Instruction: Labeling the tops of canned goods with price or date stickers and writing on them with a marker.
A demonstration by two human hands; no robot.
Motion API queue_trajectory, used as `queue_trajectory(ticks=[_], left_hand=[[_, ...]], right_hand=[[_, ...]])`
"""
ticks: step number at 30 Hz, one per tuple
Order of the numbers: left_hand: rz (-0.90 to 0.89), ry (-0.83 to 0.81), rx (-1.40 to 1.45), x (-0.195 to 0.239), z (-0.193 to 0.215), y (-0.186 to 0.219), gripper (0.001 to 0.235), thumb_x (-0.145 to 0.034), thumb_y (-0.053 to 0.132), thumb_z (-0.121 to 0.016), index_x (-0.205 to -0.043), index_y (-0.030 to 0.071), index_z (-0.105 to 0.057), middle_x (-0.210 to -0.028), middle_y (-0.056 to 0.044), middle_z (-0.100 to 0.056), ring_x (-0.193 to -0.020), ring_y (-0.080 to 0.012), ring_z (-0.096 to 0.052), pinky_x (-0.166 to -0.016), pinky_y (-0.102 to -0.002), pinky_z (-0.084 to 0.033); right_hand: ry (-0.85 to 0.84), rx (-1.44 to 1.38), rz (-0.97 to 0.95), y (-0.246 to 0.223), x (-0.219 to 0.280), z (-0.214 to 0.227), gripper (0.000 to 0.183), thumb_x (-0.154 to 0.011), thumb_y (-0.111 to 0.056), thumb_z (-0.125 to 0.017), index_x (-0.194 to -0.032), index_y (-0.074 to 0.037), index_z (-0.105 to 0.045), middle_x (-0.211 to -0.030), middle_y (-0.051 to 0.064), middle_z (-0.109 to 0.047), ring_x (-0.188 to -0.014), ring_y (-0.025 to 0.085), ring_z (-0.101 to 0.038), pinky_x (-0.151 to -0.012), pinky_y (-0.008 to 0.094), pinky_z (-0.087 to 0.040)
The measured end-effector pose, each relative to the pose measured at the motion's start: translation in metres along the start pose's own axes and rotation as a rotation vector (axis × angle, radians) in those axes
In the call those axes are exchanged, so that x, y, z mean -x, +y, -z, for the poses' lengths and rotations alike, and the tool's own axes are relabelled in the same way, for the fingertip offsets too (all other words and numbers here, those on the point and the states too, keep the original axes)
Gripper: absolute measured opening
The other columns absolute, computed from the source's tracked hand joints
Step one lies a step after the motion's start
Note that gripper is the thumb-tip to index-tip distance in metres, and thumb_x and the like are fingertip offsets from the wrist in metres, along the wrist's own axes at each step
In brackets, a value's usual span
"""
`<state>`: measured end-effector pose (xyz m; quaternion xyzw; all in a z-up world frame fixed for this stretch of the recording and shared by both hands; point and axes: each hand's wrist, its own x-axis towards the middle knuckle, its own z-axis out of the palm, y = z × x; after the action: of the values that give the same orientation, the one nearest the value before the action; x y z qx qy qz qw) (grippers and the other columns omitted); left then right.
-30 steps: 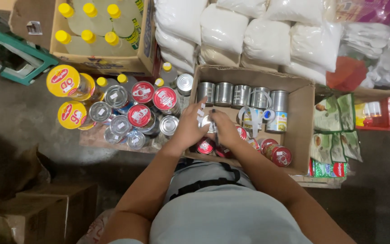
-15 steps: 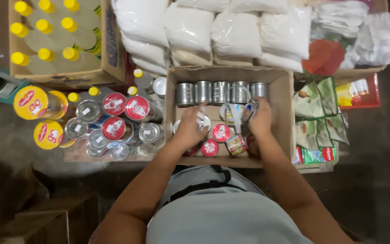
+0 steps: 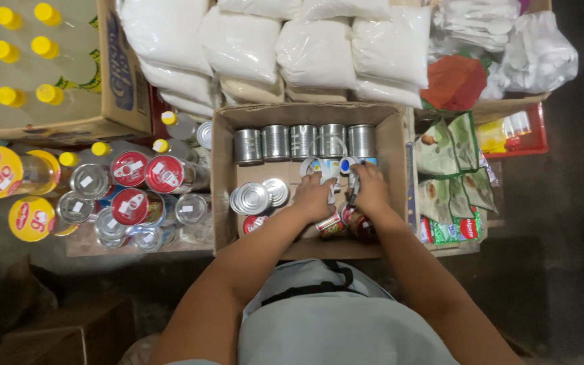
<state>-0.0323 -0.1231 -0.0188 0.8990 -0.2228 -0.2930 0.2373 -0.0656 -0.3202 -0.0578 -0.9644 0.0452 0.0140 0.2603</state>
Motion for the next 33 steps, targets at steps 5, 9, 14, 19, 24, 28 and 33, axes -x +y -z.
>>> queue_trajectory(ticks=[5,9,14,19,24,28,33], left_hand=[[0.018,0.045,0.025,-0.022,-0.021,0.000,0.078,-0.070,0.030,-0.085,-0.141,0.017,-0.054,-0.153,-0.024,-0.037,-0.138,-0.0446,-0.037,-0.111,-0.054,-0.038],[-0.019,0.188,0.032,-0.033,-0.040,-0.007,0.068,-0.069,0.019,-0.081,-0.134,0.012,-0.061,-0.153,-0.019,-0.043,-0.133,-0.0441,-0.044,-0.110,-0.052,-0.040],[0.003,0.248,0.012,-0.035,-0.040,-0.002,0.051,-0.069,0.012,-0.077,-0.119,0.008,-0.072,-0.146,-0.015,-0.052,-0.124,-0.0412,-0.051,-0.106,-0.048,-0.045],[0.019,0.285,0.037,-0.036,-0.041,-0.006,0.045,-0.067,0.010,-0.077,-0.111,0.005,-0.074,-0.134,-0.017,-0.058,-0.115,-0.0430,-0.053,-0.100,-0.047,-0.047],[0.083,0.301,0.146,-0.039,-0.053,-0.021,0.033,-0.072,0.009,-0.075,-0.104,0.002,-0.075,-0.121,-0.022,-0.062,-0.105,-0.0439,-0.062,-0.095,-0.049,-0.051],[0.025,0.439,0.230,-0.025,-0.036,-0.016,0.035,-0.068,0.010,-0.078,-0.101,-0.002,-0.073,-0.117,-0.025,-0.062,-0.104,-0.0443,-0.063,-0.094,-0.048,-0.053],[0.020,0.509,0.400,-0.006,-0.021,-0.012,0.033,-0.071,0.010,-0.079,-0.103,0.001,-0.075,-0.118,-0.024,-0.064,-0.101,-0.0428,-0.064,-0.090,-0.047,-0.053]], right_hand=[[-0.015,-0.265,0.061,0.007,-0.002,-0.003,0.057,-0.076,-0.011,-0.074,-0.130,-0.010,-0.058,-0.126,0.022,-0.063,-0.120,0.041,-0.060,-0.105,0.047,-0.049],[-0.027,-0.461,0.104,-0.005,-0.010,0.011,0.052,-0.078,-0.004,-0.066,-0.128,-0.006,-0.054,-0.117,0.023,-0.065,-0.113,0.042,-0.063,-0.100,0.045,-0.050],[0.001,-0.293,0.089,-0.003,-0.028,0.000,0.050,-0.077,-0.005,-0.071,-0.124,-0.007,-0.056,-0.119,0.023,-0.064,-0.113,0.044,-0.061,-0.099,0.047,-0.049],[-0.010,-0.102,-0.007,-0.015,-0.039,0.001,0.045,-0.076,-0.009,-0.076,-0.119,-0.012,-0.061,-0.117,0.018,-0.065,-0.110,0.043,-0.060,-0.092,0.050,-0.049],[0.029,-0.018,-0.031,-0.016,-0.035,-0.003,0.034,-0.082,0.000,-0.064,-0.111,-0.017,-0.066,-0.111,0.013,-0.066,-0.108,0.039,-0.063,-0.089,0.049,-0.051],[0.101,-0.109,-0.039,-0.005,-0.035,-0.015,0.032,-0.082,0.001,-0.062,-0.109,-0.016,-0.066,-0.112,0.013,-0.066,-0.106,0.039,-0.064,-0.087,0.049,-0.052],[0.070,-0.102,-0.114,-0.025,-0.042,0.003,0.031,-0.077,-0.008,-0.074,-0.105,-0.015,-0.064,-0.109,0.015,-0.065,-0.102,0.041,-0.063,-0.084,0.051,-0.051]])
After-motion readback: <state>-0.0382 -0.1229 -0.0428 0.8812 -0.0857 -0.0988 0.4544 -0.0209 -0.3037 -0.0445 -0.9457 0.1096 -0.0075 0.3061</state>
